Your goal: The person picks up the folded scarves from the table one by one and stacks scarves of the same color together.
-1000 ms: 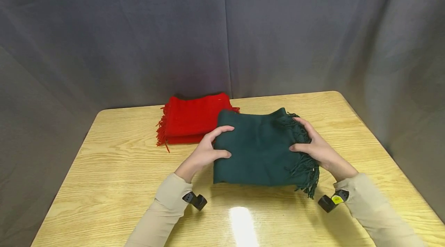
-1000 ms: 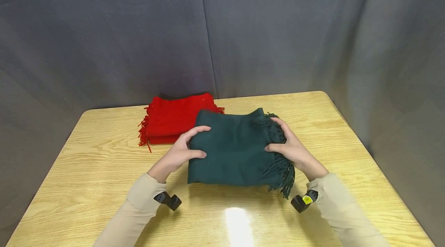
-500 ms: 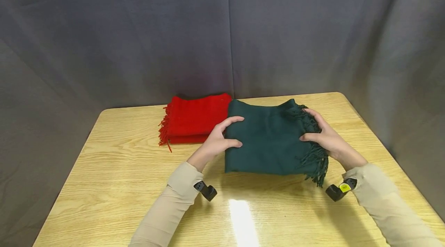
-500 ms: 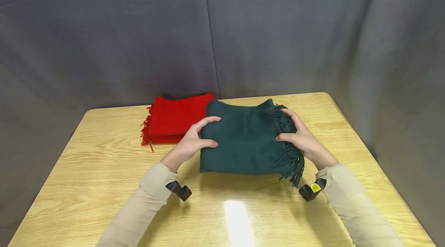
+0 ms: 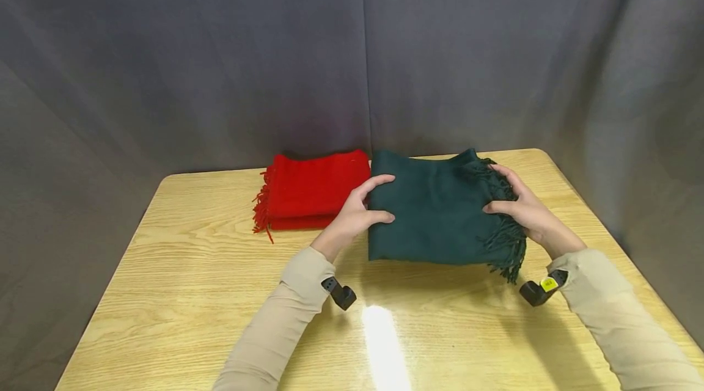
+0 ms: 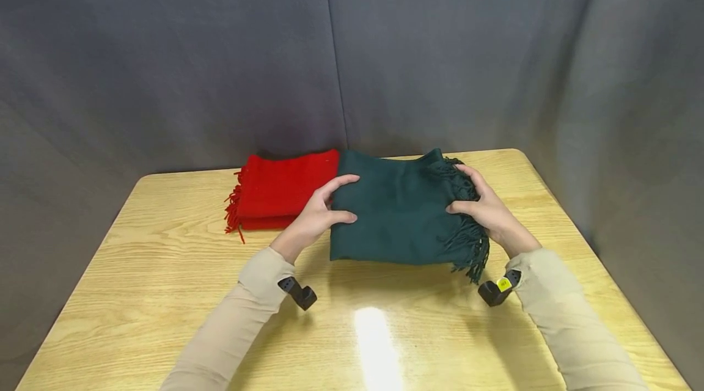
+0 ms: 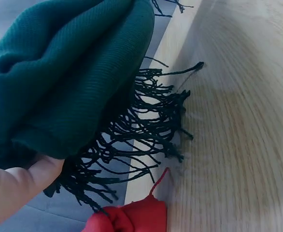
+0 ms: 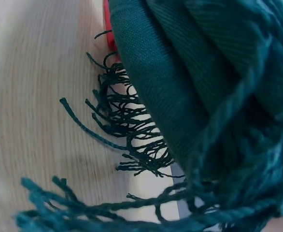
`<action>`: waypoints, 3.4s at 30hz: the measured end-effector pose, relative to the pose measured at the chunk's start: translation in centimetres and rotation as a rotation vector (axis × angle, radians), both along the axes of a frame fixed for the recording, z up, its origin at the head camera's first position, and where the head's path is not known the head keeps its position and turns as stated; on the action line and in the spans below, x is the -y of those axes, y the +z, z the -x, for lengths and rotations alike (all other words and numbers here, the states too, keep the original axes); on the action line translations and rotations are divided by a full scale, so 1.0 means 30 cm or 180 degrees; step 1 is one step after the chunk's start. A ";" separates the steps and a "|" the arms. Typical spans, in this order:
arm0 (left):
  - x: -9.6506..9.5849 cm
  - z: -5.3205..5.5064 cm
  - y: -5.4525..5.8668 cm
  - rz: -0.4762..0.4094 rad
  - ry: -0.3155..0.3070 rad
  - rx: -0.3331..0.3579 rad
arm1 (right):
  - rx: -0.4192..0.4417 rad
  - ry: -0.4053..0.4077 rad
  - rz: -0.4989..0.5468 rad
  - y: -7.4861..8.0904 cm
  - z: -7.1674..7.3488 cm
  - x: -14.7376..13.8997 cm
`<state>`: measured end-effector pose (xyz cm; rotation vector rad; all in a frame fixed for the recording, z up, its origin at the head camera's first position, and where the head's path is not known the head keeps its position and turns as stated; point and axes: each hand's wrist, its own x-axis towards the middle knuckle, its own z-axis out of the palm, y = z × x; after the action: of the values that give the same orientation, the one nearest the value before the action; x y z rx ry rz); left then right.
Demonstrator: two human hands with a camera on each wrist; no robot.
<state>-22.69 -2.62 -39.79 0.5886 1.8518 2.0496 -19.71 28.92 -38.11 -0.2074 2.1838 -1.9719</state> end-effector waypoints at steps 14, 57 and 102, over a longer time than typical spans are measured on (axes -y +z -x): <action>-0.064 0.087 -0.014 -0.0045 -0.0014 0.0143 | -0.0145 -0.0307 -0.0589 0.014 0.071 -0.053; -0.157 0.244 -0.081 0.0273 0.0542 0.0364 | -0.0001 -0.0509 -0.0661 -0.010 0.282 -0.083; -0.176 0.198 -0.077 0.2809 0.0835 -0.0488 | 0.0214 -0.1622 -0.0602 -0.174 0.248 -0.025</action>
<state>-28.65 2.66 -42.11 0.2605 2.7375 1.0981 -27.16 29.67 -43.34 0.4819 2.5414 -1.9343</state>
